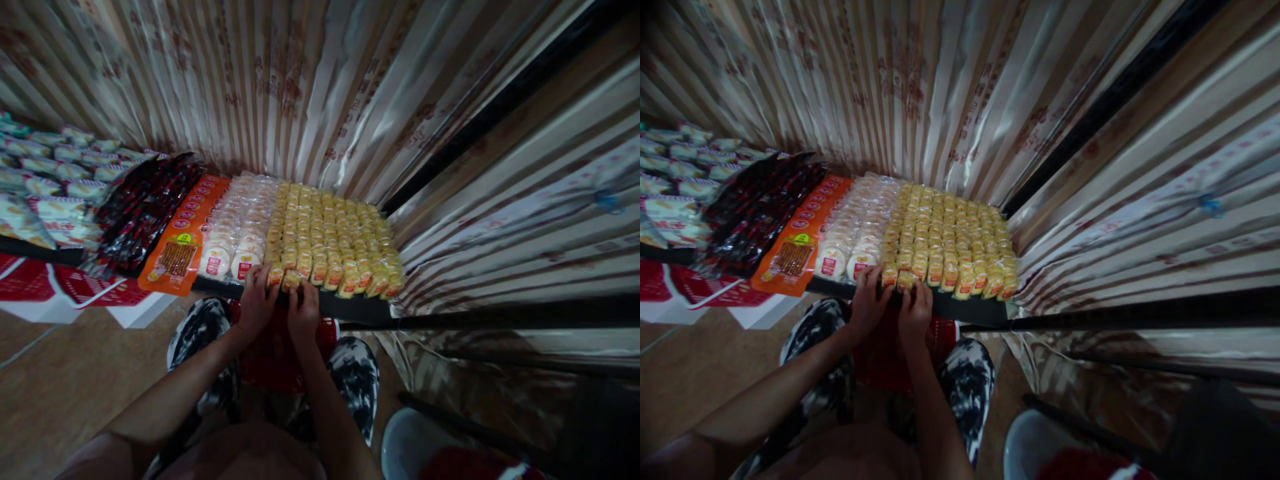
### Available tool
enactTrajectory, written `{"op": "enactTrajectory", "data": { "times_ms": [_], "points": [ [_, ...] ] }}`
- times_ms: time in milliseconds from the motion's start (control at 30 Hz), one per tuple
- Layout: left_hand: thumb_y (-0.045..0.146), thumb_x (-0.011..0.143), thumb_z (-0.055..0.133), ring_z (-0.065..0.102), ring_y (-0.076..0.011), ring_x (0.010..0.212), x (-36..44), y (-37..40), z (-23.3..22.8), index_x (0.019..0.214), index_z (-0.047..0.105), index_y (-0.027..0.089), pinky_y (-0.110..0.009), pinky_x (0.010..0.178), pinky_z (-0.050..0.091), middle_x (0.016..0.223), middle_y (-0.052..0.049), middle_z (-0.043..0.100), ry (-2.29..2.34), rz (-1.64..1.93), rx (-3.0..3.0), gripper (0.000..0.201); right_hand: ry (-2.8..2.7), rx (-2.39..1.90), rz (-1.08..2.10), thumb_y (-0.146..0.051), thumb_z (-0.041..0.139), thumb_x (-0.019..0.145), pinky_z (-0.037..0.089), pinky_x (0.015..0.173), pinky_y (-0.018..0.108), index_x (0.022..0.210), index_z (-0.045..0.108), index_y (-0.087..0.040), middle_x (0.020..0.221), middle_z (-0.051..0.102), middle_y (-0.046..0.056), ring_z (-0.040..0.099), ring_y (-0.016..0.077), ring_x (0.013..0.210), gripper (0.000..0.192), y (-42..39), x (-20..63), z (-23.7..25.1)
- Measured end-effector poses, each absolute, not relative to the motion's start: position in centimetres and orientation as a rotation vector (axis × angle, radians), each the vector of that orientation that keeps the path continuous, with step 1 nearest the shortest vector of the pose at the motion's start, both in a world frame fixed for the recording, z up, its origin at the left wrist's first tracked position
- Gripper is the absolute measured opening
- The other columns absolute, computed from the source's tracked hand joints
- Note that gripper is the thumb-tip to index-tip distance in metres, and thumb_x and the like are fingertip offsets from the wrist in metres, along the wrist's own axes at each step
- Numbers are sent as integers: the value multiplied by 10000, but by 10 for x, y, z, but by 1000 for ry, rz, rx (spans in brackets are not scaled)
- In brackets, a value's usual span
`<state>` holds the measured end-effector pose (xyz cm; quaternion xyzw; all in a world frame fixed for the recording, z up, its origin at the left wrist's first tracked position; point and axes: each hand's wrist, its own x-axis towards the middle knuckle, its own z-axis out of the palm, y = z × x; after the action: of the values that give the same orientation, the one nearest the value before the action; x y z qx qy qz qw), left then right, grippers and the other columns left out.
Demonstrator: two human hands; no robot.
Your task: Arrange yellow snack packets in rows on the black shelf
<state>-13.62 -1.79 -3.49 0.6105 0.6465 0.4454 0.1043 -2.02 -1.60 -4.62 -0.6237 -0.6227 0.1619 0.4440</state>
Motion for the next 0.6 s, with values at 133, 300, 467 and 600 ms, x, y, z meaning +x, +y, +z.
{"op": "enactTrajectory", "data": {
  "times_ms": [133,300,467,600],
  "points": [
    [205,844,505,464,-216,1094,-141,-12,-44,1257,383,176,-382,918,424,1152,-111,474,1887,1345,1794,432,-1525,-1504,446,-284,381,883,410,929,388,1176,469,-143,1099,546,133,503,205,1033,337,-11,-28,-42],
    [243,835,540,505,-197,994,-146,-10,-57,1069,453,193,-359,869,440,1013,-65,532,1871,1432,1771,255,-1423,-1541,420,-264,452,840,433,858,368,977,494,-169,981,520,95,508,194,932,172,-11,-32,-40],
    [268,825,564,525,-180,895,-146,-10,-61,898,476,210,-316,801,457,892,-32,542,1884,1398,1763,129,-1570,-1540,397,-249,423,871,405,883,363,841,539,-195,940,484,72,481,194,958,131,-11,-29,-42],
    [288,831,562,537,-169,864,-144,-8,-61,876,481,211,-289,766,461,876,-25,542,1903,1372,1777,120,-1641,-1533,363,-260,409,891,411,862,344,868,585,-193,930,478,68,483,187,919,190,-6,-24,-44]
  ]
}}
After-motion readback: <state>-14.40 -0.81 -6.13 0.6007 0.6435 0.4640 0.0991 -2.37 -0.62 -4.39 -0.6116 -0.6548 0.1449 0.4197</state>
